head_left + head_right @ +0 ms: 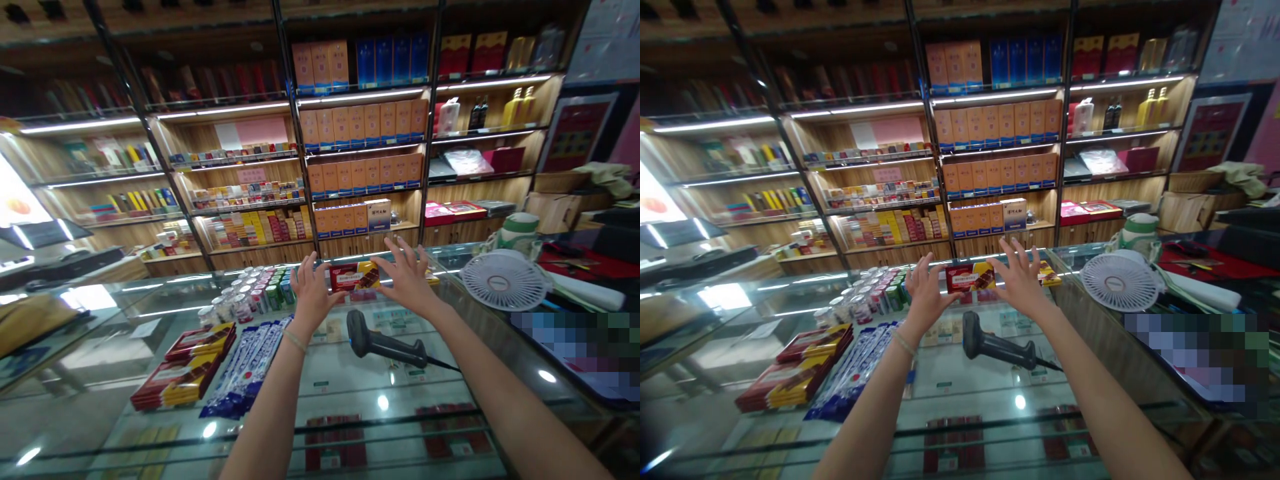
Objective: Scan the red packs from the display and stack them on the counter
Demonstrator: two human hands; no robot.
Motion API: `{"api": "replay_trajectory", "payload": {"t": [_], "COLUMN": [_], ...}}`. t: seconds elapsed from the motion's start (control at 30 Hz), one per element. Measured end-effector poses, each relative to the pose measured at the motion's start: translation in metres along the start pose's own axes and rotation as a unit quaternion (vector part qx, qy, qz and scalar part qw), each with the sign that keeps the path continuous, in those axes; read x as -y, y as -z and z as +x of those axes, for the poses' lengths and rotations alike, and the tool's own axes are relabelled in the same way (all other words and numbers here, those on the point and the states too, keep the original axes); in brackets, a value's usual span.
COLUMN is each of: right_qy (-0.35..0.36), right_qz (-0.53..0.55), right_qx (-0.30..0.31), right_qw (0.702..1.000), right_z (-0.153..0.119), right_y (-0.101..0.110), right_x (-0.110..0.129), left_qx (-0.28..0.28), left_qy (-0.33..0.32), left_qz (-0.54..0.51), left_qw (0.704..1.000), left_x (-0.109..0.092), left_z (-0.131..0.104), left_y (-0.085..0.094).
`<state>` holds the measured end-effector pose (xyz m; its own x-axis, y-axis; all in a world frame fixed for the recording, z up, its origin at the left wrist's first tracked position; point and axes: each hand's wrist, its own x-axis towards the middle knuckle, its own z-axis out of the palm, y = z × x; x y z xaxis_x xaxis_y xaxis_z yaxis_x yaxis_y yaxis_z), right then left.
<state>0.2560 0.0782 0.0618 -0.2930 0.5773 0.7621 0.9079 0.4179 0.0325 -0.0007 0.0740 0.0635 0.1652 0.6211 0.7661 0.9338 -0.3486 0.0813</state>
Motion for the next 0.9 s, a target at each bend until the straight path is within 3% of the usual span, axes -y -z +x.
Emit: {"api": "replay_trajectory", "payload": {"t": [0.27, 0.63, 0.9], "right_qy": [-0.006, 0.045, 0.089], "right_qz": [0.02, 0.021, 0.011], "right_qx": [0.016, -0.049, -0.062], "right_qw": [1.0, 0.998, 0.994], "right_z": [-0.01, -0.013, -0.013], "right_y": [-0.015, 0.001, 0.004], "right_x": [0.0, 0.009, 0.026], "left_qx": [0.013, 0.007, 0.011], "left_qy": [0.003, -0.014, -0.082], "left_qz": [0.007, 0.041, 0.05], "left_qw": [1.0, 0.999, 0.995], "left_x": [0.005, -0.006, -0.025], "left_z": [-0.006, -0.01, -0.012], "left_y": [-0.007, 0.002, 0.007]}}
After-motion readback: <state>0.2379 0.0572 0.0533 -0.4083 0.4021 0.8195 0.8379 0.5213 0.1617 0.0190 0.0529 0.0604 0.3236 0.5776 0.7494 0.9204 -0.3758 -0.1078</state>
